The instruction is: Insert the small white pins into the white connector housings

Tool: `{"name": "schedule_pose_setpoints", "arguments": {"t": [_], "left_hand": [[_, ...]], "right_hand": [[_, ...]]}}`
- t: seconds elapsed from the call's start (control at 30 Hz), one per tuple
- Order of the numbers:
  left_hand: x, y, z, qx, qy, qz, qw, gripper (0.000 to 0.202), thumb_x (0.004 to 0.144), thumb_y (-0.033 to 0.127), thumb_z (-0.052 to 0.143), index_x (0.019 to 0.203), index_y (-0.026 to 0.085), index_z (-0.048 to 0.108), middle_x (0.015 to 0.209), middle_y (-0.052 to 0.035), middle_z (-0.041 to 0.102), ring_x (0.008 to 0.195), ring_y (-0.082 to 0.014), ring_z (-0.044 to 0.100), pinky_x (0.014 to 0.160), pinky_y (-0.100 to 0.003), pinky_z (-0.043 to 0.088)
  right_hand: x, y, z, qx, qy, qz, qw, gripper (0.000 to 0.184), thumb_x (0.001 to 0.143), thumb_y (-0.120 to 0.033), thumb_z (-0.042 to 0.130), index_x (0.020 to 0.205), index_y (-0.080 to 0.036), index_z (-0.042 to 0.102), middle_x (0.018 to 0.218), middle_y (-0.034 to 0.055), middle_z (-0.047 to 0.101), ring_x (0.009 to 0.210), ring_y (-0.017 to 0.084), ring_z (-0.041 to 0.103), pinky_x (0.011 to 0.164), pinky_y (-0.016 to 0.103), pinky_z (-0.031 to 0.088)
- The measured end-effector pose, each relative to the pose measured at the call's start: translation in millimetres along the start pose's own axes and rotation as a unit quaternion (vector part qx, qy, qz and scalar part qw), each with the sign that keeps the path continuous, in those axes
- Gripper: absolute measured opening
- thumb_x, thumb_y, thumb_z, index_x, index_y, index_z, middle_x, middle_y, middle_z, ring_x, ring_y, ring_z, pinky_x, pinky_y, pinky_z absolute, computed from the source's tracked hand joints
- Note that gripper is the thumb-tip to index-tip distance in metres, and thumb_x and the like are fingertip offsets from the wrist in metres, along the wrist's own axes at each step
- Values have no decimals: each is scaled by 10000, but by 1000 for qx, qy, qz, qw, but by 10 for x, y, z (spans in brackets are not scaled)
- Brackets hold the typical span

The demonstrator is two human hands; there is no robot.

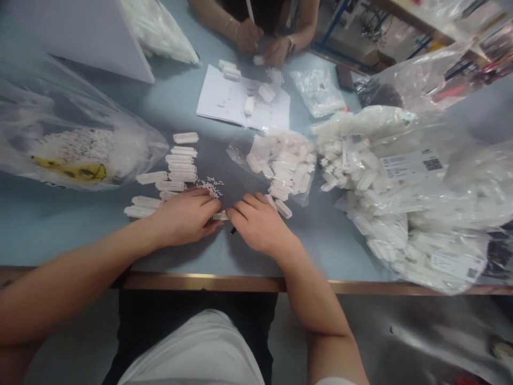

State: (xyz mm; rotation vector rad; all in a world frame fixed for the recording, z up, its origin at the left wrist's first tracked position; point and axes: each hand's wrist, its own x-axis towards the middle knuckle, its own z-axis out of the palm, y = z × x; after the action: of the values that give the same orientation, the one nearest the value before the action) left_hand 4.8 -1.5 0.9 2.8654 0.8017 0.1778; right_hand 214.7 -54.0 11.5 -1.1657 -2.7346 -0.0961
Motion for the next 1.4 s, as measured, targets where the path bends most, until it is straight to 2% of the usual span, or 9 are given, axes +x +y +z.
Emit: {"name": "schedule_pose_setpoints", "arguments": {"t": [0.13,0.37,0.47,0.57,0.83,1.07,1.23,1.4], "left_hand": [[6,1,-13,-18,0,-2,1000,179,870,304,556,895,142,627,832,-103,674,938,-272,619,867,-399,482],[17,6,-22,2,-7,-1,1000,189,888,285,518,872,129,625,814,-105,671,924,-263,626,868,-383,486],[9,-6,-1,3,-1,2,1000,196,890,306,526,882,134,620,829,-102,671,929,-263,622,866,-384,488],[5,-11,0,4,3,5,1000,203,885,325,543,891,136,617,834,-101,671,939,-270,621,870,-387,487],[13,-3,-37,3,-13,1,1000,203,884,318,542,894,133,627,827,-105,670,930,-265,618,861,-381,483],[6,-26,-6,-10,4,5,1000,201,871,320,555,891,135,632,803,-98,650,886,-253,611,841,-372,476],[15,-12,-22,-1,-3,4,1000,205,876,314,547,901,130,636,798,-98,654,897,-256,613,850,-371,476],[14,-8,-27,-8,-11,-5,1000,212,882,318,538,915,134,638,839,-104,667,936,-261,613,872,-382,473]], "right_hand": [[-57,33,-13,-5,13,3,1000,277,941,-130,441,1131,-168,639,900,73,661,848,208,470,756,372,330],[-32,-6,6,-12,-5,-34,999,238,899,-137,499,1064,-166,668,764,40,632,792,200,460,694,367,297],[-35,13,14,15,22,-10,1000,241,868,-118,522,1039,-176,682,736,29,623,770,187,462,688,350,310],[-52,46,17,26,48,17,998,289,870,-123,516,1103,-174,677,731,32,624,764,182,474,697,341,331],[-62,65,42,15,23,-5,1000,253,857,-168,548,1056,-188,702,700,22,622,731,178,478,677,351,314],[-119,158,-20,26,57,35,997,315,834,-135,505,1054,-201,720,615,6,577,687,163,461,705,336,353],[-111,128,4,15,30,-2,999,268,838,-177,535,1021,-190,731,592,9,584,669,169,455,670,338,330],[-95,118,8,37,4,7,999,264,836,-182,548,1023,-195,733,600,15,595,670,166,458,661,331,317]]}}
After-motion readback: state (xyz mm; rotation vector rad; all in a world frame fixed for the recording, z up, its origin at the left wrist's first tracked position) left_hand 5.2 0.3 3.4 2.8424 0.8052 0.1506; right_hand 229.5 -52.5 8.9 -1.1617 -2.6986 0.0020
